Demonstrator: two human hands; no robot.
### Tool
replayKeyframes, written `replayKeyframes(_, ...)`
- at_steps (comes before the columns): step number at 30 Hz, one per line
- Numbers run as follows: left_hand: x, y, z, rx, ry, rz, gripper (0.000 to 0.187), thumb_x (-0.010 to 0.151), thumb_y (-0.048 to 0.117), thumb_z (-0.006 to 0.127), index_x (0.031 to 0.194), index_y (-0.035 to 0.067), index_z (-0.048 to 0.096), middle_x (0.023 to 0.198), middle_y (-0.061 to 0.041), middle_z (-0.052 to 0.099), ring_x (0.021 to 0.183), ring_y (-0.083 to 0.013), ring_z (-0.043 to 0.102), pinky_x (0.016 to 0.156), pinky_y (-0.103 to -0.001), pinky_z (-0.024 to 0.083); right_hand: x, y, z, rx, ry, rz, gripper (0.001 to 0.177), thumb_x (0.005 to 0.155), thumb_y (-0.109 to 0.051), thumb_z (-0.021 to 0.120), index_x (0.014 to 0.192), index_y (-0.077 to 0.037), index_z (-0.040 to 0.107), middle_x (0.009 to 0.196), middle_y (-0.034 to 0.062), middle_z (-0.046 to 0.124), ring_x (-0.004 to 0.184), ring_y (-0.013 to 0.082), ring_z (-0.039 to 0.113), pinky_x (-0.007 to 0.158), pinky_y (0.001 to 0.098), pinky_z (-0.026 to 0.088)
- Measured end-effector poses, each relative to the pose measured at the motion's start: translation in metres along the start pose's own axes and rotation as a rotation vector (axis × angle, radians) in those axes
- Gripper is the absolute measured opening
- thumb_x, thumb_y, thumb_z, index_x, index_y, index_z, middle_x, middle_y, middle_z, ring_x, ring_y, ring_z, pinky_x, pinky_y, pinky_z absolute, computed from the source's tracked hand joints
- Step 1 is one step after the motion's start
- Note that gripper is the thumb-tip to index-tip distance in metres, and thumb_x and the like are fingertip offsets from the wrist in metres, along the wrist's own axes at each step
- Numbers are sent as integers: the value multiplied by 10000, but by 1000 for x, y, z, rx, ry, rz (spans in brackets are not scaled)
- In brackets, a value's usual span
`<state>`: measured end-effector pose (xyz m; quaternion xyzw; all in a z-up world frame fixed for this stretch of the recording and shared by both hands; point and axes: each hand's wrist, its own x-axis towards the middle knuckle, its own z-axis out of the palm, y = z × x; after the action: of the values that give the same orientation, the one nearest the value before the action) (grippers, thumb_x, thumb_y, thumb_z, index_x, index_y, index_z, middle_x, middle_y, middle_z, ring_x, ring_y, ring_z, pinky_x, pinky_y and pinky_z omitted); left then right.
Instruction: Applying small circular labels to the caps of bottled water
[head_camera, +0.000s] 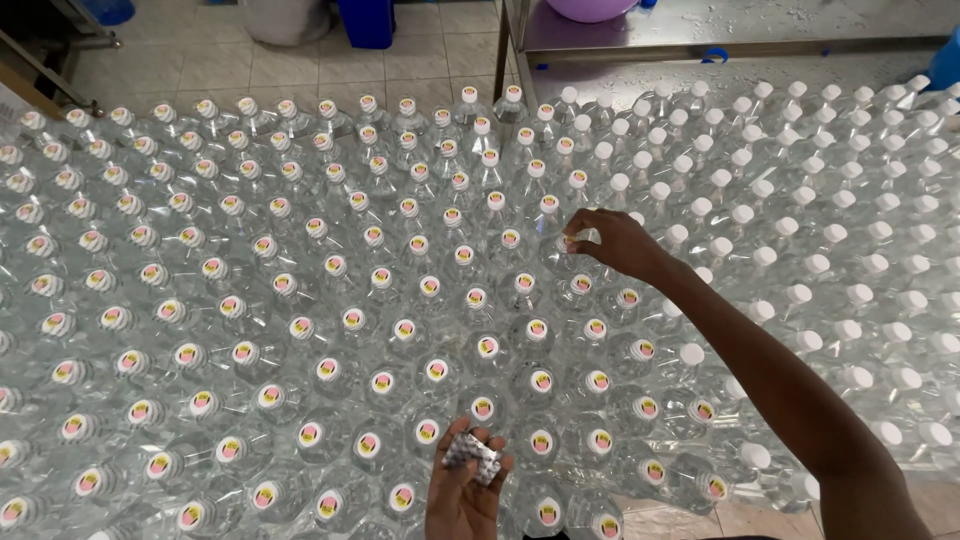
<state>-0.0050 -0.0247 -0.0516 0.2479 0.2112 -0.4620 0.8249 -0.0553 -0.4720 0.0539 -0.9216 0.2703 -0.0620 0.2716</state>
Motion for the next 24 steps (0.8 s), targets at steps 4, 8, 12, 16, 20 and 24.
replayKeyframes(4,6,-3,-4,84,-97,19,665,889,13,736,1527,-15,553,1271,-231,660,1182,-464,688,928,-517,650,3,-9,-6,-52,-70,-26,489,1038,-371,677,1492,-196,629,1356,101,786,1221,330,763,974,523,578)
replayKeyframes(8,-1,-2,10,134,-106,-26,608,941,36,701,1530,-12,559,1227,-197,653,1199,-417,687,968,-506,644,12,9,5,-163,-162,-120,415,1037,-288,705,1439,-190,691,1282,118,797,1119,338,754,954,512,550)
replayKeyframes(12,-7,-2,28,161,-30,8,635,917,52,720,1525,-25,556,1224,-246,641,1162,-456,668,923,-495,644,20,-5,3,-215,-196,-82,393,978,-53,713,1352,-173,716,1195,86,811,1043,316,735,854,489,542)
replayKeyframes(16,-35,5,88,348,81,58,532,960,79,698,1473,-43,627,1189,-253,755,1133,-403,754,929,-483,646,16,-12,3,-437,-196,-140,650,906,51,743,1504,-179,634,1372,88,725,1167,320,701,868,502,592)
replayKeyframes(20,-35,8,111,439,93,92,355,955,134,742,1250,-61,715,1131,-270,795,1078,-436,801,874,-483,674,-29,-73,7,-448,70,-375,493,1014,-272,729,1475,-122,641,1513,156,652,1343,353,633,1110,544,524)
replayKeyframes(24,-32,-3,119,528,26,145,228,959,141,783,1109,-17,714,979,-214,801,833,-359,806,723,-453,658,-102,-165,5,278,-97,-227,382,948,-341,803,1268,-132,776,1074,51,796,906,188,796,818,335,670)
